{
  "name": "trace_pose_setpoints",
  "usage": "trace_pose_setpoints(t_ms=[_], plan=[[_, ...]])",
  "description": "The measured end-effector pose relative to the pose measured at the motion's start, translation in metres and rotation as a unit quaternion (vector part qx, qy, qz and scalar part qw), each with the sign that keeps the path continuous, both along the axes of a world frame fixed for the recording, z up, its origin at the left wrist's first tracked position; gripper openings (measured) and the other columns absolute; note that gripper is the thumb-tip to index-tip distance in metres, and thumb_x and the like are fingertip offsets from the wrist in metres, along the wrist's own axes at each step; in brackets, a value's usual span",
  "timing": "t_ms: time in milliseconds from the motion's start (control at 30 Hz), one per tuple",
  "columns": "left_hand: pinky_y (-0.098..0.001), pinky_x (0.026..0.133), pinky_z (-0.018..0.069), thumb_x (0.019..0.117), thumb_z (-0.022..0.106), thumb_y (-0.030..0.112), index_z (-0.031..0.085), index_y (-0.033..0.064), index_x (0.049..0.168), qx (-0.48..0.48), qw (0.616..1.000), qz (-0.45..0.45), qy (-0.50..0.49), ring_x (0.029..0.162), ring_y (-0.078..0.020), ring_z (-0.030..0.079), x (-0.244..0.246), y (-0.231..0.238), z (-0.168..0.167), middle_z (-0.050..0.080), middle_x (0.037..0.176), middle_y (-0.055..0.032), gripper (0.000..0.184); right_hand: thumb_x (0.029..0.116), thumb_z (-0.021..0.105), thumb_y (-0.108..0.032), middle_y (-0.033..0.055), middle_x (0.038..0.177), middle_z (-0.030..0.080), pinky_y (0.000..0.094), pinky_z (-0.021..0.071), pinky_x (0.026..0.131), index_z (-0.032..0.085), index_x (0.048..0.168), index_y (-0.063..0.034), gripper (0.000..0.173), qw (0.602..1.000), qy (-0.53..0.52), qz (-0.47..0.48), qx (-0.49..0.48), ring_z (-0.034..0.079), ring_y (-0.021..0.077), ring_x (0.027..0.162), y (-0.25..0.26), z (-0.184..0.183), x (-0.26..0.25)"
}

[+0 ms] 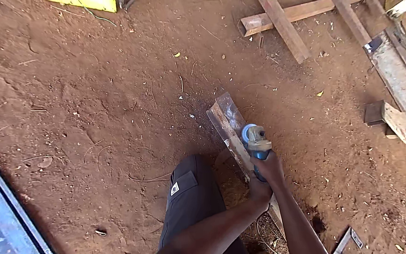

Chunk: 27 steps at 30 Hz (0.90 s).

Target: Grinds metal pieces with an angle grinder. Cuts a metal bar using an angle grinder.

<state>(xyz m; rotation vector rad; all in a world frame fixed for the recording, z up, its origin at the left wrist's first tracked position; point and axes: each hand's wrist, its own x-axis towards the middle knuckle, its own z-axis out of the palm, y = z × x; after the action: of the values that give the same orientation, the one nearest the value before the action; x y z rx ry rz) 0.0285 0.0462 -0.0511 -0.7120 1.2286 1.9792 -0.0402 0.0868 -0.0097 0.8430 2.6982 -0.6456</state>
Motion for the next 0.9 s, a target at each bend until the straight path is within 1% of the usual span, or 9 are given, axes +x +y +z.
trace_pose_setpoints(t_ms=[67,167,233,300,433,567,700,800,900], plan=[[-0.0462,0.081,0.0585,0.092,0.076,0.019,0.049,0.0068,0.136,0.018,1.0,-0.011,-0.009,0.093,-0.0247,0.069,0.002,0.002,0.0,0.068,0.105,-0.0158,0.053,0.0813,0.083,-0.044,0.0203,0.088,0.068,0.0644,0.053,0.062,0.065,0.116,-0.0044,0.055,0.999,0.028,0.022,0.018,0.068,0.0408,0.076,0.001,-0.003,0.016],[-0.0466,0.085,0.0578,0.0949,0.073,0.019,0.05,0.0057,0.135,0.012,1.0,-0.015,-0.006,0.097,-0.0248,0.069,0.008,0.008,-0.001,0.068,0.108,-0.0163,0.048,0.0812,0.082,-0.043,0.0203,0.087,0.068,0.0639,0.0524,0.061,0.064,0.117,-0.0041,0.056,0.998,0.032,0.041,0.036,0.068,0.0409,0.076,0.004,-0.004,0.023],[-0.047,0.085,0.0574,0.0967,0.071,0.019,0.052,0.0062,0.134,0.013,1.0,0.007,-0.006,0.098,-0.0249,0.068,0.005,0.009,-0.001,0.069,0.109,-0.0159,0.043,0.0797,0.084,-0.043,0.0188,0.087,0.069,0.0634,0.0537,0.064,0.065,0.116,-0.0052,0.056,0.997,0.02,0.052,0.045,0.069,0.0391,0.078,0.003,-0.006,0.016],[-0.0455,0.084,0.0565,0.1002,0.067,0.02,0.052,0.01,0.135,0.044,0.998,0.032,-0.024,0.098,-0.0231,0.067,-0.002,0.003,0.003,0.068,0.11,-0.0136,0.039,0.078,0.085,-0.046,0.0177,0.093,0.071,0.0638,0.0559,0.073,0.065,0.117,-0.0068,0.059,0.997,-0.012,0.034,0.061,0.071,0.0378,0.086,-0.003,-0.007,0.0],[-0.0476,0.082,0.0573,0.0972,0.071,0.021,0.053,0.0118,0.134,0.017,0.999,0.013,-0.024,0.097,-0.0253,0.068,-0.008,0.001,-0.004,0.069,0.109,-0.0142,0.042,0.0779,0.085,-0.045,0.0177,0.092,0.071,0.064,0.0554,0.073,0.065,0.115,-0.0051,0.058,0.998,-0.002,0.028,0.063,0.071,0.0379,0.086,-0.006,-0.008,-0.009],[-0.0484,0.085,0.0555,0.102,0.065,0.024,0.056,0.0105,0.131,0.013,0.999,0.015,-0.033,0.101,-0.0259,0.066,-0.009,0.002,-0.002,0.068,0.111,-0.0149,0.033,0.0773,0.084,-0.047,0.0181,0.093,0.071,0.0641,0.0555,0.072,0.065,0.117,-0.006,0.06,0.996,-0.013,0.039,0.074,0.071,0.039,0.087,-0.005,-0.012,-0.008],[-0.0489,0.084,0.0571,0.0952,0.073,0.022,0.053,0.0115,0.133,-0.003,1.0,-0.011,-0.015,0.099,-0.0261,0.068,-0.006,0.005,-0.006,0.068,0.109,-0.0147,0.044,0.0774,0.084,-0.046,0.0177,0.094,0.071,0.0639,0.0558,0.074,0.065,0.118,-0.0055,0.061,0.997,0.003,0.043,0.066,0.071,0.0377,0.088,-0.001,-0.012,-0.006],[-0.0459,0.082,0.0576,0.0973,0.07,0.018,0.051,0.0104,0.134,0.041,0.999,0.026,-0.02,0.096,-0.0232,0.068,-0.002,0.003,-0.001,0.068,0.108,-0.0133,0.042,0.0769,0.084,-0.045,0.018,0.095,0.072,0.0644,0.056,0.075,0.065,0.118,-0.0056,0.06,0.996,-0.006,0.052,0.068,0.071,0.0376,0.089,-0.004,-0.008,-0.004],[-0.0468,0.082,0.0572,0.0948,0.073,0.019,0.052,0.0121,0.132,0.025,0.999,-0.004,-0.029,0.096,-0.0238,0.068,-0.004,0.002,-0.001,0.068,0.108,-0.0129,0.043,0.0776,0.085,-0.045,0.0189,0.094,0.071,0.0637,0.0557,0.074,0.065,0.117,-0.0037,0.061,0.997,0.001,0.035,0.072,0.071,0.0383,0.088,-0.003,-0.006,-0.004]])
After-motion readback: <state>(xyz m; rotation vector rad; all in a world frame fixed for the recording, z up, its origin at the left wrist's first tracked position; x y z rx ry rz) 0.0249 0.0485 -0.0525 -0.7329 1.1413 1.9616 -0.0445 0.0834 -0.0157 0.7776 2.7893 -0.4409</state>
